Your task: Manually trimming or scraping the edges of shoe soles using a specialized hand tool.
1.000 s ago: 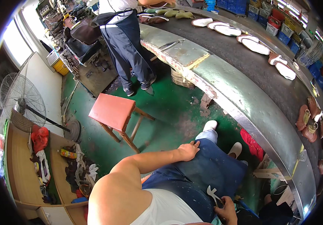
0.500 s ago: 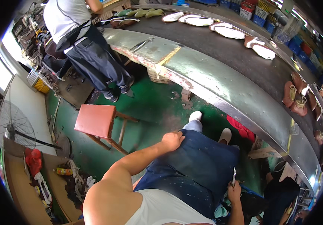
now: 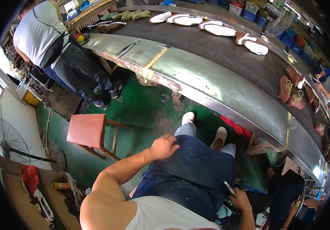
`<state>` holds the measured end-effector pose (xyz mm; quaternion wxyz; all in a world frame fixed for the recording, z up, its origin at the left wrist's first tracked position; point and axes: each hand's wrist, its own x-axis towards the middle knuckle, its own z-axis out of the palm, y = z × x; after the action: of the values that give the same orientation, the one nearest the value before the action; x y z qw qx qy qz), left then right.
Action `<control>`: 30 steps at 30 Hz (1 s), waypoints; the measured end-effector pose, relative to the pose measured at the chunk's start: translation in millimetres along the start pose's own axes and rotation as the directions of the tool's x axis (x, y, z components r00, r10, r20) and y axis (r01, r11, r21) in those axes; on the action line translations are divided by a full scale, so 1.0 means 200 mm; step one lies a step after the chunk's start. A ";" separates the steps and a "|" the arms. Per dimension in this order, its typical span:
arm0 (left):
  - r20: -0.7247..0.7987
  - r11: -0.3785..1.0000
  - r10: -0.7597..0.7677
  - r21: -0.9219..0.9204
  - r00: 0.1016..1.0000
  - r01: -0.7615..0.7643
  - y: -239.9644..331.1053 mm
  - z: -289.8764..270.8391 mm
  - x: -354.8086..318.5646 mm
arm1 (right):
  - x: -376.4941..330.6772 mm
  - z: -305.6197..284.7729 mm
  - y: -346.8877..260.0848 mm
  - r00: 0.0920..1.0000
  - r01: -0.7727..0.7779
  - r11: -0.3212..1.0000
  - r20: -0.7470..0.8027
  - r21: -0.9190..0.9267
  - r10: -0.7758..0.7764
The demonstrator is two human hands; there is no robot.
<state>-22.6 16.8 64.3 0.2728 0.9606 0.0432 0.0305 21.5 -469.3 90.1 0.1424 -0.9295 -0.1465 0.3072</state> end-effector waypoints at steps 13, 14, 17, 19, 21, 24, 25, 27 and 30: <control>-0.316 0.992 -0.013 -0.126 0.949 -0.029 -0.20 -0.52 0.74 | 0.62 -0.79 -0.76 0.961 0.172 0.659 0.022 0.733 -0.275; -0.350 0.992 0.013 -0.116 0.937 -0.057 -0.21 -0.56 0.82 | 0.72 -0.84 -0.84 0.943 0.310 0.771 -0.078 0.556 -0.323; -0.420 0.995 0.012 -0.082 0.907 -0.051 -0.23 -0.66 1.08 | 1.12 -0.98 -1.00 0.690 0.595 0.799 -0.452 -0.090 -0.565; -0.505 0.992 0.125 0.056 0.854 -0.112 -0.28 -0.70 1.29 | 1.45 -1.12 -1.11 0.467 0.687 0.666 -0.527 -0.290 -0.710; -0.491 0.992 0.127 0.059 0.862 -0.112 -0.29 -0.74 1.50 | 1.75 -1.25 -1.23 0.358 0.672 0.615 -0.546 -0.412 -0.757; -0.472 0.987 0.146 0.124 0.869 -0.099 -0.47 -0.73 1.80 | 2.16 -1.33 -1.35 0.326 0.680 0.612 -0.581 -0.403 -0.746; -0.467 0.988 0.141 0.118 0.873 -0.096 -0.52 -0.74 1.90 | 2.25 -1.34 -1.37 0.344 0.673 0.629 -0.590 -0.388 -0.731; -0.430 0.996 -0.086 -0.020 0.899 0.086 -0.63 -0.77 2.11 | 2.36 -1.35 -1.39 0.364 0.666 0.649 -0.598 -0.368 -0.714; -0.485 0.975 -0.213 -0.046 0.848 0.219 -0.83 -0.85 2.45 | 2.38 -1.34 -1.39 0.460 0.679 0.687 -0.580 -0.258 -0.672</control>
<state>440.4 294.7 138.6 0.2497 0.9123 0.2183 0.2402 500.9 -90.4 142.9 0.2969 -0.8391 -0.4433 -0.1065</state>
